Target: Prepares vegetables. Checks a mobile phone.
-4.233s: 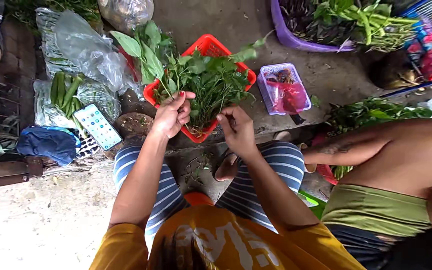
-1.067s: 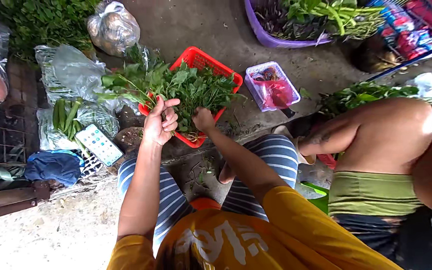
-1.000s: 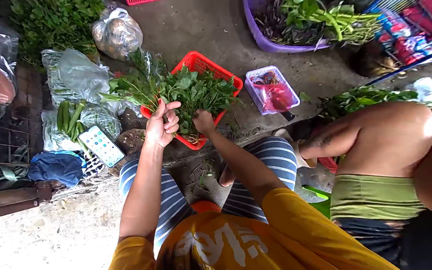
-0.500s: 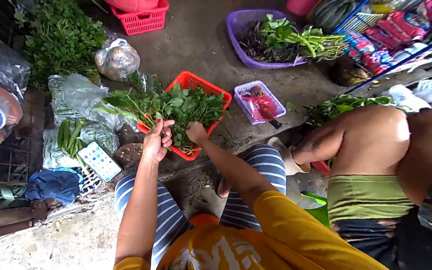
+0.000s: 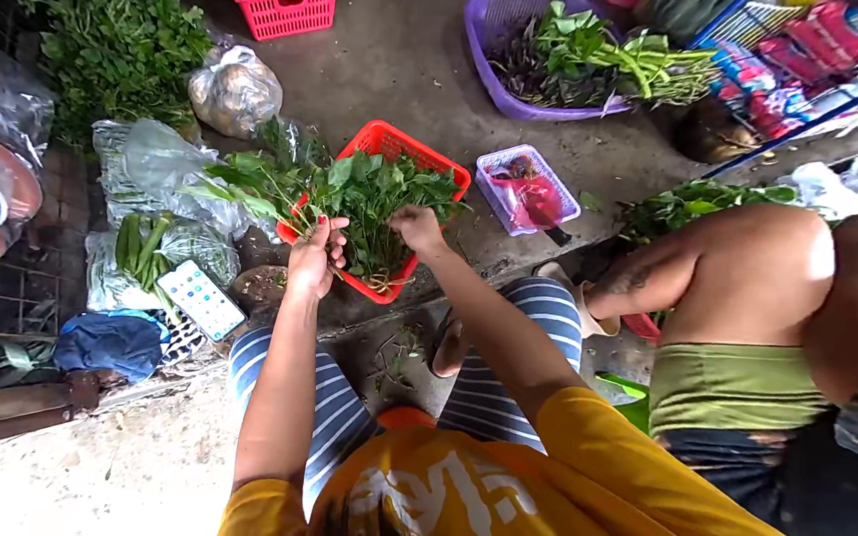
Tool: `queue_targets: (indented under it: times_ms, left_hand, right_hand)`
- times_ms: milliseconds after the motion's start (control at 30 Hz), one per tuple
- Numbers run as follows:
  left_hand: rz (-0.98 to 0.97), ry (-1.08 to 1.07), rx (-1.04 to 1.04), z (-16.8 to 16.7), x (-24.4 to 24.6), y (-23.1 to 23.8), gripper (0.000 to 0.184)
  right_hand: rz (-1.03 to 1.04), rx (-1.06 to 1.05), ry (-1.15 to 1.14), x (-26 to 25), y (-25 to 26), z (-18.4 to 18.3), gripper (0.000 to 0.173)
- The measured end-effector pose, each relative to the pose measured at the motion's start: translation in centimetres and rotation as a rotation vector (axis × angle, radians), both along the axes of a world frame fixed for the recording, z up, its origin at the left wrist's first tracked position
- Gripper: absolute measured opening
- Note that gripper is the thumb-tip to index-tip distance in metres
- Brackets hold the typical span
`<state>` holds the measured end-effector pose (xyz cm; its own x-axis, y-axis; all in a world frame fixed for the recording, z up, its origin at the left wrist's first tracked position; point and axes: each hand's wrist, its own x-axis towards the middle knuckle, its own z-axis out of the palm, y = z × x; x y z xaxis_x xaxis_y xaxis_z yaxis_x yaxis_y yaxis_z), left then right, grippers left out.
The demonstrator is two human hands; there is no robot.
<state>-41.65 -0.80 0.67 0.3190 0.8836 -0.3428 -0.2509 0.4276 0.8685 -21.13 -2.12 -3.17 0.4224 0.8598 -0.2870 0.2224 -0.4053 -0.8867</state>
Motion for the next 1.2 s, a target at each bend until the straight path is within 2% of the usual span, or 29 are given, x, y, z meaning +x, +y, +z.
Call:
queue_targets:
  times_ms: [100,200,333,467,667,867,1100,1200]
  left_hand:
    - [0.004,0.028,0.032,0.5,0.4,-0.3,0.038]
    - [-0.038,0.007,0.067,0.4,1.0,-0.8,0.035]
    - [-0.113,0.024,0.094,0.0,2.2,-1.2,0.035]
    - [-0.142,0.043,0.109,-0.3,3.2,-1.3,0.035]
    - [-0.234,0.005,0.231,0.0,3.6,-2.1,0.036]
    - [-0.111,-0.186,0.029,-1.2,4.5,-1.3,0.029]
    - [-0.131,-0.292,-0.005,-1.5,4.7,-1.1,0.033]
    - [-0.103,-0.315,0.004,-1.7,5.0,-1.1,0.03]
  right_hand:
    - [0.054,0.167,-0.024,0.3,-1.8,4.3,0.011]
    - [0.142,0.329,-0.084,1.0,-3.5,6.3,0.009]
    - [0.204,0.525,-0.172,2.0,-4.5,5.4,0.009]
    - [0.207,0.606,-0.147,1.9,-4.5,3.7,0.011]
    - [0.2,0.529,-0.257,-1.2,-6.0,4.0,0.008]
    - [0.275,0.521,-0.25,-2.2,-5.6,3.2,0.007]
    - [0.257,0.475,-0.016,-2.3,-5.6,3.8,0.005]
    - [0.183,0.408,0.1,-2.4,-5.6,3.4,0.006]
